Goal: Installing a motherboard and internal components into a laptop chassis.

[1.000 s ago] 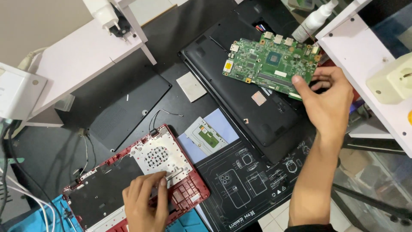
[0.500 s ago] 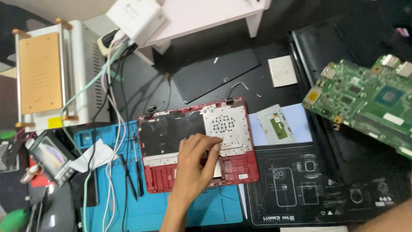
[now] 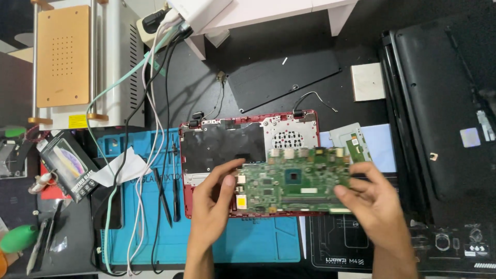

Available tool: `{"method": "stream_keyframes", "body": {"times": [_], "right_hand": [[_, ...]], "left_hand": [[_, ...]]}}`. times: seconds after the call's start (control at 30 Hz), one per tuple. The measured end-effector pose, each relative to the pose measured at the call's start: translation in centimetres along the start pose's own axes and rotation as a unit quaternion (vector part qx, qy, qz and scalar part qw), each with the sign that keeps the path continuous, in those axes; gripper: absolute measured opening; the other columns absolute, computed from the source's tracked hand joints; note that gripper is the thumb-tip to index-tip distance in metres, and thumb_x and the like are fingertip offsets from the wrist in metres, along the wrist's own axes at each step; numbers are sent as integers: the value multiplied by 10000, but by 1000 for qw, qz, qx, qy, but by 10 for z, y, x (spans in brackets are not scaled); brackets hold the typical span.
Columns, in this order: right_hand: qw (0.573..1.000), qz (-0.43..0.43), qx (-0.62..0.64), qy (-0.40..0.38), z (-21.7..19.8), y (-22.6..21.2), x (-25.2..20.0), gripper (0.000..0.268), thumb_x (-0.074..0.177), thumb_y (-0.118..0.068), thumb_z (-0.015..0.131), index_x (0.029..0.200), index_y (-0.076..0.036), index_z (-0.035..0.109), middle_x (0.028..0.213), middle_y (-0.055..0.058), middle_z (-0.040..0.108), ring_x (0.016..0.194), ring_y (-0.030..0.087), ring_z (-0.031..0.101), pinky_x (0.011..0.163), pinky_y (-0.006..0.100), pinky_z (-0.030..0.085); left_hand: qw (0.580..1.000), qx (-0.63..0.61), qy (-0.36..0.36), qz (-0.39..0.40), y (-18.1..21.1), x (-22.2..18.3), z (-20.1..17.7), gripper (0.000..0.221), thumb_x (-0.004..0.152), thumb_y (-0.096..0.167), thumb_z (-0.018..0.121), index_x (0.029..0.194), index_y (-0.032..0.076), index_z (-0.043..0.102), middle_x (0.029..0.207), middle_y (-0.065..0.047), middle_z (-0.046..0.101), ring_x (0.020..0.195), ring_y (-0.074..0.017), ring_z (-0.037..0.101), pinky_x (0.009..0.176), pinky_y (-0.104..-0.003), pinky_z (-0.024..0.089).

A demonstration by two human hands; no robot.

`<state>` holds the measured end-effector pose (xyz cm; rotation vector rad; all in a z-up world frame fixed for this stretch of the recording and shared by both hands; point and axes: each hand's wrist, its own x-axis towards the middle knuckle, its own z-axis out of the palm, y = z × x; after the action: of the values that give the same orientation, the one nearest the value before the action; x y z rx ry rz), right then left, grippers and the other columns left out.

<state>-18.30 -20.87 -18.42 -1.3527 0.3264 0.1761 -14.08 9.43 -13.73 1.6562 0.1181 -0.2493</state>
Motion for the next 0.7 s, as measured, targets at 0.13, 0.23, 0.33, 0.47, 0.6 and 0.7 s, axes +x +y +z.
{"method": "stream_keyframes", "body": {"times": [0.13, 0.23, 0.33, 0.47, 0.6, 0.7], "right_hand": [[999, 31, 8, -33, 31, 13, 5, 256, 900, 8, 677, 1112, 10, 533, 1010, 222, 778, 922, 153, 715, 791, 276, 590], [997, 65, 17, -43, 42, 18, 7, 288, 882, -12, 694, 1122, -6, 536, 1003, 214, 776, 908, 153, 712, 766, 276, 581], [996, 74, 7, -49, 46, 21, 8, 299, 864, -12, 715, 1112, -6, 547, 983, 165, 771, 901, 141, 706, 769, 266, 578], [993, 77, -62, -65, 50, 16, 14, 370, 861, -29, 752, 1195, 20, 600, 934, 100, 689, 853, 116, 656, 743, 252, 556], [981, 62, -150, -105, 68, -12, 36, 479, 834, -58, 747, 1297, 5, 640, 980, 71, 714, 861, 109, 700, 781, 265, 614], [979, 22, -168, -111, 82, -24, 55, 466, 848, -55, 741, 1297, 23, 642, 996, 80, 702, 883, 118, 695, 806, 273, 623]], "left_hand": [[998, 19, 48, -41, -19, -8, -12, 325, 1010, 175, 620, 1290, 49, 726, 763, 48, 548, 631, -29, 425, 515, -221, 322], [995, -24, 83, -59, -28, -13, -20, 313, 966, 136, 669, 1258, 39, 722, 707, 57, 522, 586, -28, 423, 483, -231, 323], [995, 7, 95, -37, -40, -17, -26, 304, 972, 124, 683, 1260, 39, 730, 748, 62, 553, 649, -18, 439, 533, -217, 324], [993, -18, 110, -26, -49, -17, -35, 294, 975, 124, 680, 1251, 31, 719, 786, 61, 598, 687, -13, 480, 569, -205, 365], [984, 17, 170, -48, -25, 1, -44, 275, 966, 139, 676, 1220, 49, 736, 767, 53, 593, 650, -25, 451, 528, -213, 321], [981, 58, 184, 5, -15, 18, -54, 261, 1000, 142, 673, 1232, 45, 743, 812, 54, 557, 710, -23, 442, 583, -206, 337]]}}
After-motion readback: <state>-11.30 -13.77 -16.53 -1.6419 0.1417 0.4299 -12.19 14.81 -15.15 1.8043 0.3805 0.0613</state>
